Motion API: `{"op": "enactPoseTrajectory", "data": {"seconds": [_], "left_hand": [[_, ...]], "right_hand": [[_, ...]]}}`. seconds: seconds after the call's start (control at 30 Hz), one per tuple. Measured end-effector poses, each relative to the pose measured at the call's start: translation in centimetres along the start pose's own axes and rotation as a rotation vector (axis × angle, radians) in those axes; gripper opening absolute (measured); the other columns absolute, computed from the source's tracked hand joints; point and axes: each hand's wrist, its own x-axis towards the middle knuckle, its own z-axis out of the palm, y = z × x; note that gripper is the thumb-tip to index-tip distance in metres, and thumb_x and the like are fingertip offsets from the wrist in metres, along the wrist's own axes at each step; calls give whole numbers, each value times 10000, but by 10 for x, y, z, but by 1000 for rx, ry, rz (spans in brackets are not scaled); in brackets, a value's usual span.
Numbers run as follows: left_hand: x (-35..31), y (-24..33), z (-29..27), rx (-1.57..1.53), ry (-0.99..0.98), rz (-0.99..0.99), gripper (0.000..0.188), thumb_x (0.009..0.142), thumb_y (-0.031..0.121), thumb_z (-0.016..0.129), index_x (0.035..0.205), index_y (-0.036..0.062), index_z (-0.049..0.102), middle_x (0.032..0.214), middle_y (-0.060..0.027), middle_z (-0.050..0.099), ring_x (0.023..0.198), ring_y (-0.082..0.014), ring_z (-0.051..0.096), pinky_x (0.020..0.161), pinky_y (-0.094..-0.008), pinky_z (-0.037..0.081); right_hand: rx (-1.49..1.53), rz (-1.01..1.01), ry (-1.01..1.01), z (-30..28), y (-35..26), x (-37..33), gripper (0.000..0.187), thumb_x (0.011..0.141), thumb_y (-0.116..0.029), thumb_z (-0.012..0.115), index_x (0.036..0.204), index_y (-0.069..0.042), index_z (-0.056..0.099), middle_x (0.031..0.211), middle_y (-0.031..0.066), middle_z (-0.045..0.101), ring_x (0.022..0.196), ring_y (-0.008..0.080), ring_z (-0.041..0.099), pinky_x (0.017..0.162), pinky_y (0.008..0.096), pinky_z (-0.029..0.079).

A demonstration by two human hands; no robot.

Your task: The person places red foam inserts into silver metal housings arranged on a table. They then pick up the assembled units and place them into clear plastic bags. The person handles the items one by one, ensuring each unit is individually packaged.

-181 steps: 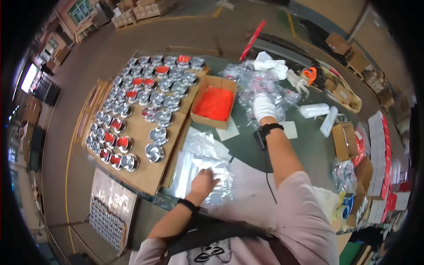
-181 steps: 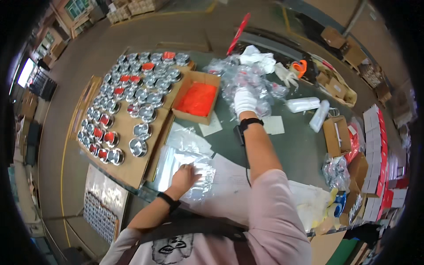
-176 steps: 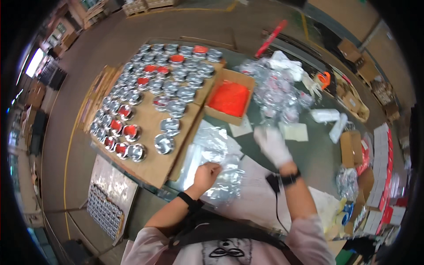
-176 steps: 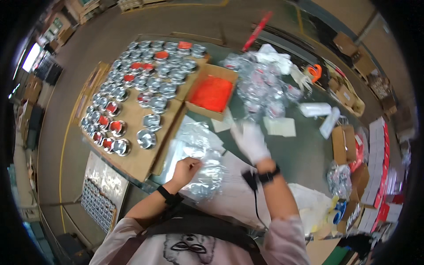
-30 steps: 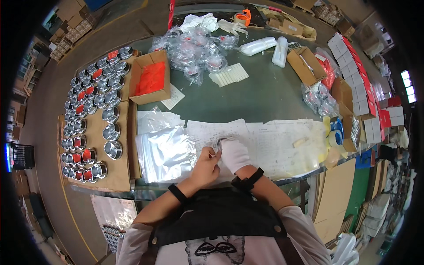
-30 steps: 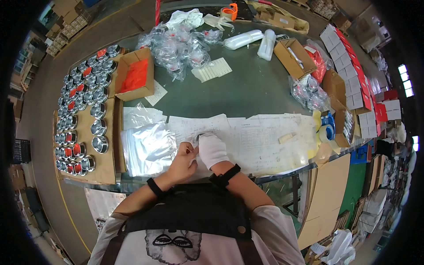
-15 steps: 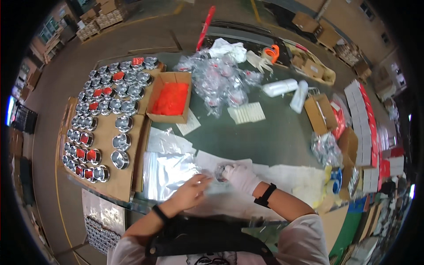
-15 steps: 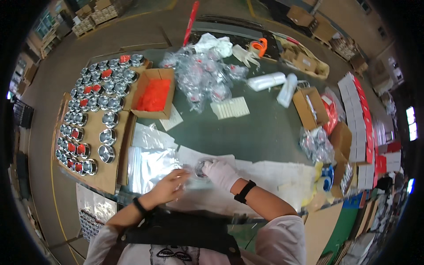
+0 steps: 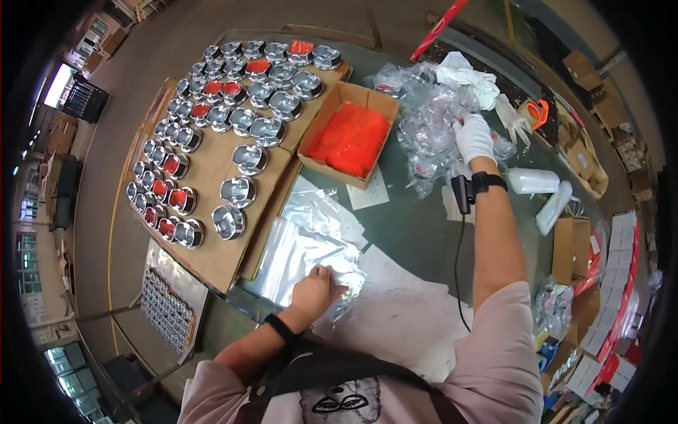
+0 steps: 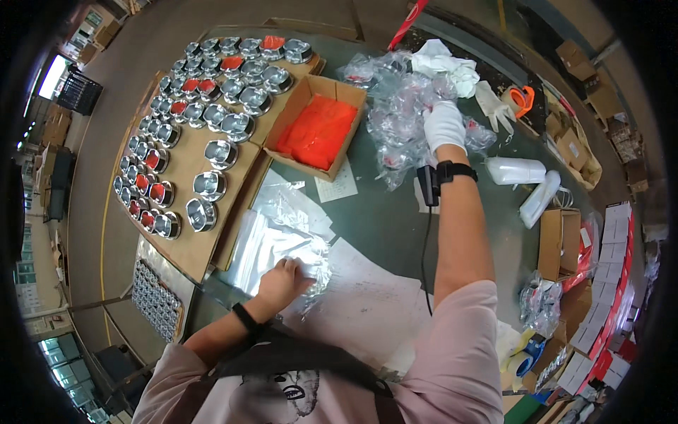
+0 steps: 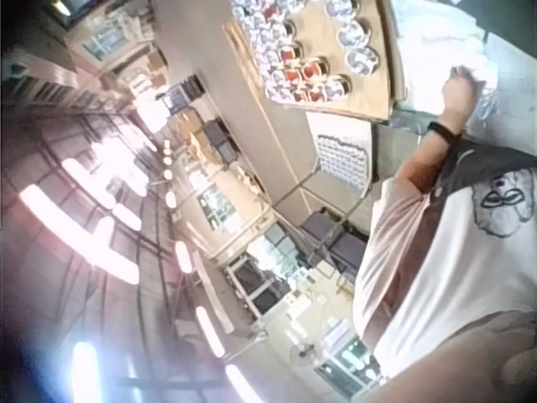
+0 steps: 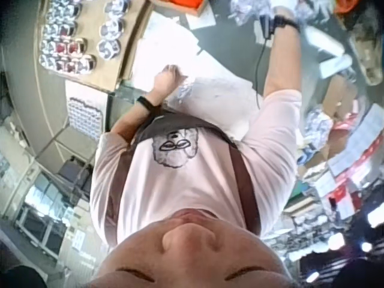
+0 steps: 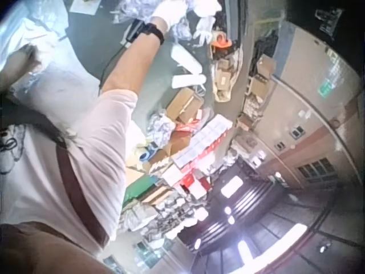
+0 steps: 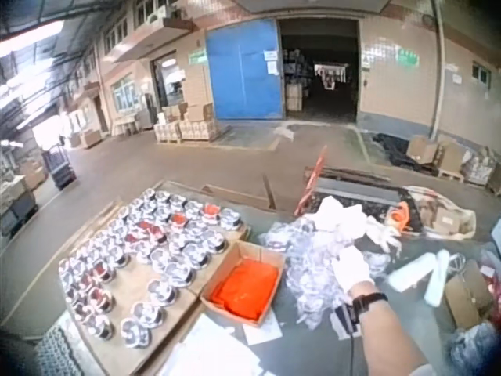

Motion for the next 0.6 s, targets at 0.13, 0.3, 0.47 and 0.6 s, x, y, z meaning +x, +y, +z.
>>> {"op": "enactPoseTrajectory", "data": {"seconds": [0.13,0.3,0.47,0.6], "left_hand": [[-11,-32,8,-285,-32,-71,241,853,278,701,849,38,679,786,-129,641,662,-308,625,613,-385,518],[-22,-32,-28,-710,-48,21,147,864,125,702,963,16,706,835,-93,667,682,-167,613,605,-291,489],[-32,-49,-72,-877,31,-184,114,827,77,686,887,1,626,749,-70,642,662,-137,608,623,-279,500],[-30,-90,-90,-1109,0,-24,138,812,55,723,843,8,598,736,-29,633,673,-83,588,594,-253,480]], "right_hand": [[448,-8,3,-70,-77,-89,258,886,-251,626,933,2,651,1007,208,619,867,370,622,807,453,506],[776,-90,-720,-100,-179,-278,318,844,-308,673,938,-5,693,880,210,677,815,338,664,726,406,504],[853,149,-608,-66,-204,-319,227,860,-195,650,929,19,684,792,125,680,698,179,637,650,319,492],[720,282,-521,-119,-230,-303,179,843,-121,649,922,36,683,745,111,671,646,157,630,592,301,484]]}}
